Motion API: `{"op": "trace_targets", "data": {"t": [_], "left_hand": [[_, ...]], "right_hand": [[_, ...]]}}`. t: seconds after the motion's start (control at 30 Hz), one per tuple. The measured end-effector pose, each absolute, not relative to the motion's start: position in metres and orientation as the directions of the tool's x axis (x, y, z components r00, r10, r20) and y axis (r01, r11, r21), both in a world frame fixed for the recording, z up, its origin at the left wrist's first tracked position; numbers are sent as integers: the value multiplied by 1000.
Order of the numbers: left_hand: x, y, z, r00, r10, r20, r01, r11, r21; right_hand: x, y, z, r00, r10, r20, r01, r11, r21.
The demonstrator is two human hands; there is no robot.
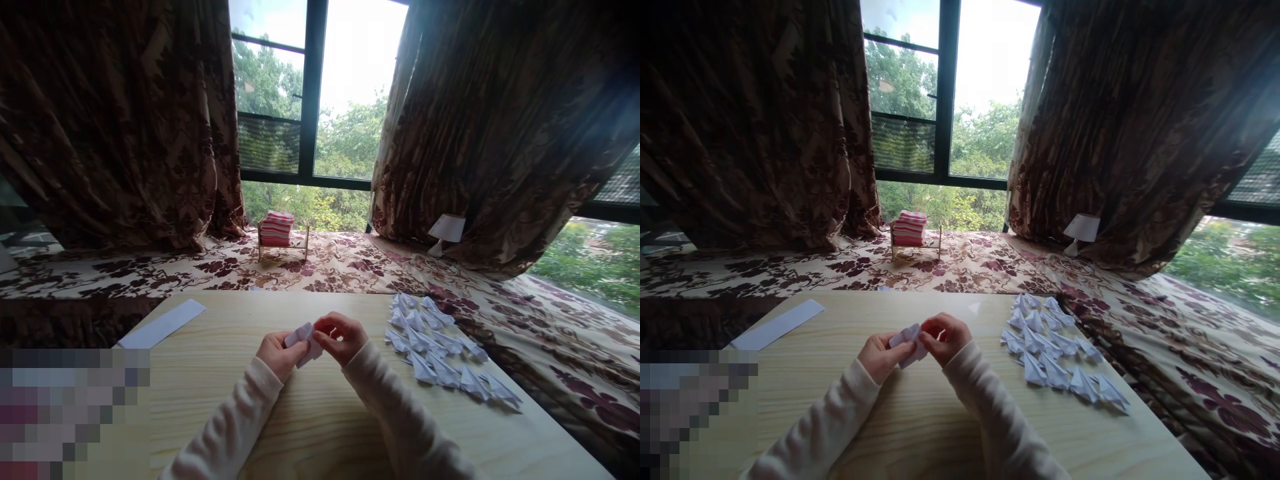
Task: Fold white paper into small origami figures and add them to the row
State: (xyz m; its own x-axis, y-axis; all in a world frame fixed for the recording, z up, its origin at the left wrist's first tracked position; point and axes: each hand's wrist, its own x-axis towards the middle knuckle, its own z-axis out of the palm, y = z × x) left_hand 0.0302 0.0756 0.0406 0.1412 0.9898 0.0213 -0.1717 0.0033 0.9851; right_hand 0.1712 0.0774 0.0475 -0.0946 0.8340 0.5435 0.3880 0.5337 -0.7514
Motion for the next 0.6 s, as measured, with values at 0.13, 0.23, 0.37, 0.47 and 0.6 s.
{"op": "trace_targets", "data": {"t": [0.13, 0.23, 0.37, 0.47, 0.6], "left_hand": [[28, 75, 43, 161, 987, -9, -180, 38, 983], [27, 77, 44, 160, 987, -33, -182, 62, 981], [24, 79, 43, 147, 987, -68, -173, 93, 981], [23, 82, 42, 145, 985, -93, -177, 118, 977], [22, 84, 40, 153, 979, -137, -214, 168, 962]], "right_hand": [[173, 75, 53, -228, 759, 610, 468, 635, -615], [175, 72, 57, -315, 696, 645, 534, 692, -486], [177, 69, 61, -423, 627, 654, 592, 738, -324], [180, 68, 61, -487, 592, 642, 611, 757, -234], [185, 69, 61, -526, 562, 638, 620, 767, -165]]}}
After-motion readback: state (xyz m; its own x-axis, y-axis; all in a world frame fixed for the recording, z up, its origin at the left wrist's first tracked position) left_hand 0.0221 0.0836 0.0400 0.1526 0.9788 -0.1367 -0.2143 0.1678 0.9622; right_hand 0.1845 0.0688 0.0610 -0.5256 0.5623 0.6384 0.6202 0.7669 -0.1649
